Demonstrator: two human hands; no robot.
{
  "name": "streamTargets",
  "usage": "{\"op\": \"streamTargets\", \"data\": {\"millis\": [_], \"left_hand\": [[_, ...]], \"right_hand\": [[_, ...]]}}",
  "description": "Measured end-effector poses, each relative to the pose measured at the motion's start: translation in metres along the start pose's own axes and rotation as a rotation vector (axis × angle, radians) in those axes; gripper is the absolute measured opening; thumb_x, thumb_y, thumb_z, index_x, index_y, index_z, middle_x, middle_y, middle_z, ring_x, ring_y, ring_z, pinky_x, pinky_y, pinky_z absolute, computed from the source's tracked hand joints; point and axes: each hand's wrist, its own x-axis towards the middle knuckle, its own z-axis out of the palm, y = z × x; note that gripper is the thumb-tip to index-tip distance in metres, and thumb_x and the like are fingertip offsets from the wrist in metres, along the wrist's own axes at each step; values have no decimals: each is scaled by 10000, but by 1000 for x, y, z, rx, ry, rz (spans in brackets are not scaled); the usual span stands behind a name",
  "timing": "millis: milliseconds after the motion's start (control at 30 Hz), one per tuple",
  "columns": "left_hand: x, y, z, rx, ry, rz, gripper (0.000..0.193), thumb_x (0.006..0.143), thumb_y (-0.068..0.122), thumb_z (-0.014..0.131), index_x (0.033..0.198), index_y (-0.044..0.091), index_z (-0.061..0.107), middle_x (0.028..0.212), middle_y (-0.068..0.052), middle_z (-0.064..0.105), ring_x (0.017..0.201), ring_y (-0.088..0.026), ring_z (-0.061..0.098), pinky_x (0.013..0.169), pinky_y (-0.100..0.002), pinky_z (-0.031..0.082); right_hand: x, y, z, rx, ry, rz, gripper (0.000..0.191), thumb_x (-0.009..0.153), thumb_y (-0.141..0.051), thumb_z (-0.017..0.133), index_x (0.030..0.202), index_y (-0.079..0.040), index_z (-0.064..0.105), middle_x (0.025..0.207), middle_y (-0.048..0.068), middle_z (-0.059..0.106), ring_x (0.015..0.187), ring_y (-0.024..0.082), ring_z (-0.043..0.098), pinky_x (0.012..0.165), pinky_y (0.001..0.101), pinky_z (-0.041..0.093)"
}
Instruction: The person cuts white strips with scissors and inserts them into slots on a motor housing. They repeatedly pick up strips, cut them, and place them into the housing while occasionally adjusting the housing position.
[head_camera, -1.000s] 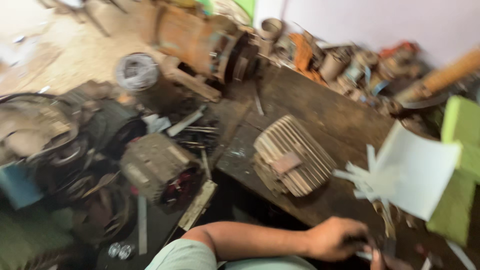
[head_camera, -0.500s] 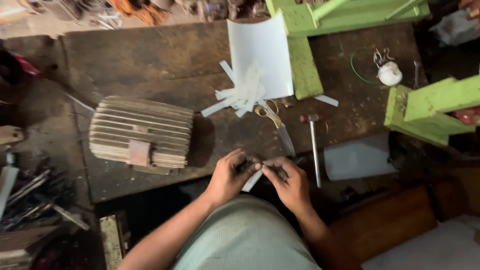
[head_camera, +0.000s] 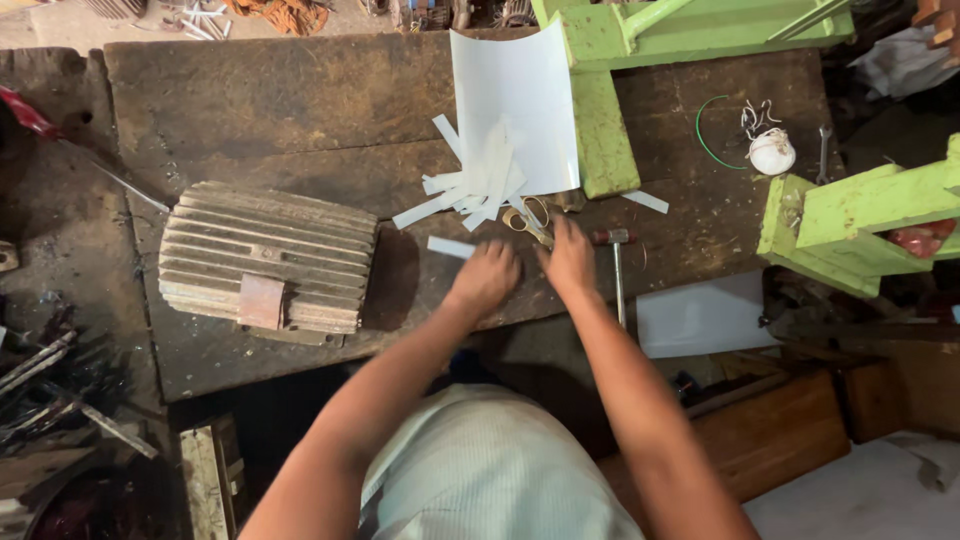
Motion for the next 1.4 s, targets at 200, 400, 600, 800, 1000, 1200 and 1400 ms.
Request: {"op": "streamTargets", "data": {"millis": [200,400,600,800,1000,1200,1400], "left_hand": [[-39,17,15,-67,59,-141,371,862,186,584,1184,38,689,1209,-125,632,1142,-318,572,906,-419,483],[-45,29,26,-88,5,-260,478,874,187,558,1315,17,624,1360,-183,571,1319,-383,497,1026,-461,458],[-49,32,35,-19,0,-240,543,911,177,536,1416,-15,581,1392,-211,547,1358,-416,481,1107,-461,431],[-57,34,36,-63,-22,-255,532,890,175,538,1389,-1,587,1454,-221,521,1383,-419,460,1114,-509,405],[-47,29,38,-73,-65,-261,394,906,195,569,1258,36,645,1403,-202,559,1367,-409,484,1106,-500,432],[-30,22,28,-205,-156,-218,355,891,164,589,1230,101,677,1369,-195,575,1186,-372,545,916,-462,489],[-37,11,-19,-489,173,-27,344,846,171,650,1178,100,701,1252,-156,631,1115,-335,617,889,-436,548]], "right_hand": [[-19,4,7,197,-217,174,304,973,-121,622,1267,-107,699,1188,195,713,1125,435,668,962,497,535],[-41,-7,28,-168,-135,-113,287,864,-132,617,1141,-86,674,999,178,700,957,412,675,835,506,552],[-12,13,25,101,-359,23,246,952,-252,680,1137,-92,701,969,199,692,880,434,647,739,529,524],[-27,12,25,-43,-375,-126,134,901,-195,680,956,-73,683,940,161,695,951,405,654,837,508,531],[-41,8,34,-218,-182,-176,289,867,-79,649,1152,-74,697,1024,176,660,1001,391,638,838,489,542],[-12,16,26,34,-328,58,251,965,-249,633,1167,-124,716,1100,174,723,1024,395,657,871,484,539],[-37,1,8,820,-620,886,333,1032,-377,609,1220,-131,732,943,37,719,869,186,605,798,355,495]]}}
